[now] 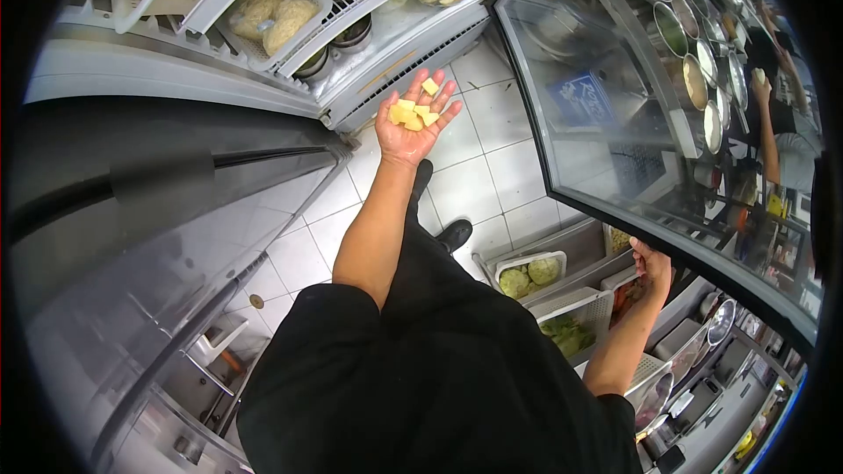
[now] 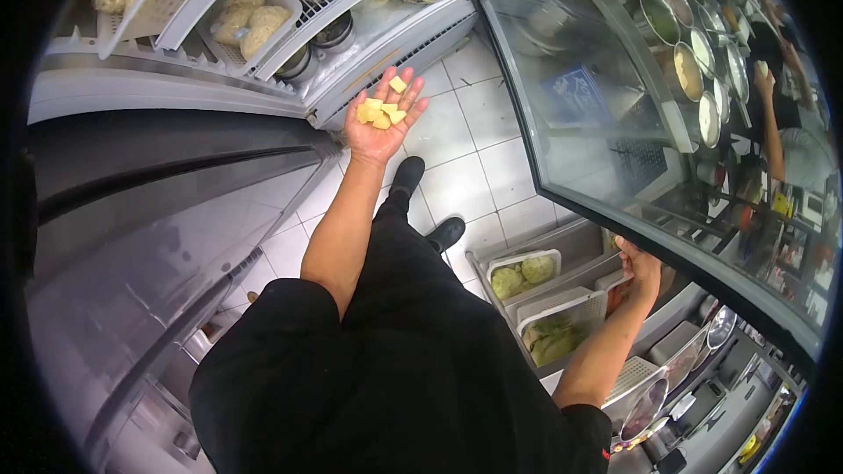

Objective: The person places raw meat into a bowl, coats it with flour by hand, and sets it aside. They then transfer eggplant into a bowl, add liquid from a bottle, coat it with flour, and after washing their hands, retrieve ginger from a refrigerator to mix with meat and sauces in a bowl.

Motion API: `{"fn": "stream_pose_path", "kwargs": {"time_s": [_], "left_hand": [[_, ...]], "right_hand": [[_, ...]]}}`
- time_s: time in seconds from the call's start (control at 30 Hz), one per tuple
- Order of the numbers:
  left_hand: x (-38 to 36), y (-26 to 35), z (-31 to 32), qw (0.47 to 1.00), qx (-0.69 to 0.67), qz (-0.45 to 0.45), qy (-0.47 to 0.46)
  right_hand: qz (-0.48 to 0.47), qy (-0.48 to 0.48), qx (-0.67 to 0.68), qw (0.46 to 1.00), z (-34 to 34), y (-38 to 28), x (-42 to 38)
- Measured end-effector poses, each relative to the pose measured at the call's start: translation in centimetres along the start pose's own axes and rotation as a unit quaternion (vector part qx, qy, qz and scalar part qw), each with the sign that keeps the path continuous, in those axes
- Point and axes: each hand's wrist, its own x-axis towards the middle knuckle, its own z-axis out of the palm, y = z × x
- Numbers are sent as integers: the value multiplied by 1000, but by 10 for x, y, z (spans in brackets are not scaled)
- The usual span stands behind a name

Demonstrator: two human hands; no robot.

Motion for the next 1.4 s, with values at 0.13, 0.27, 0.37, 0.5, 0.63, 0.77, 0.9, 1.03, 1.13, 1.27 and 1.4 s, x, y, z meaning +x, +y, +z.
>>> {"fn": "stream_pose_path", "kwargs": {"time_s": [0.13,0.27,0.37,0.5,0.63,0.77,0.9,1.03,1.13,1.27,1.4], "left_hand": [[-7,-5,21,999,24,-29,-38],[-8,-4,36,996,8,-50,-67],[-4,0,48,994,-2,-75,-80],[4,6,57,991,23,-103,-85],[18,21,46,991,62,-96,-70],[33,32,14,987,133,-90,-29],[13,54,-1,981,156,-110,22],[-47,59,8,974,198,-110,20],[-106,57,3,962,223,-119,102],[-172,49,-17,920,265,-272,94],[-211,3,-17,836,272,-448,161]], "right_hand": [[6,2,-32,999,2,-3,-3],[6,-3,-24,1000,4,-1,-4],[7,4,-30,1000,6,-2,-7],[7,12,-31,999,7,-3,-9],[-9,-1,-15,1000,10,-3,-5],[23,7,-44,999,5,8,1],[-33,-19,-111,993,14,-15,-30],[-26,-25,-71,997,29,8,-50],[-55,-86,-85,991,46,3,-94],[-142,-182,-76,970,99,20,-118],[-154,-225,-87,958,124,26,-168]]}}
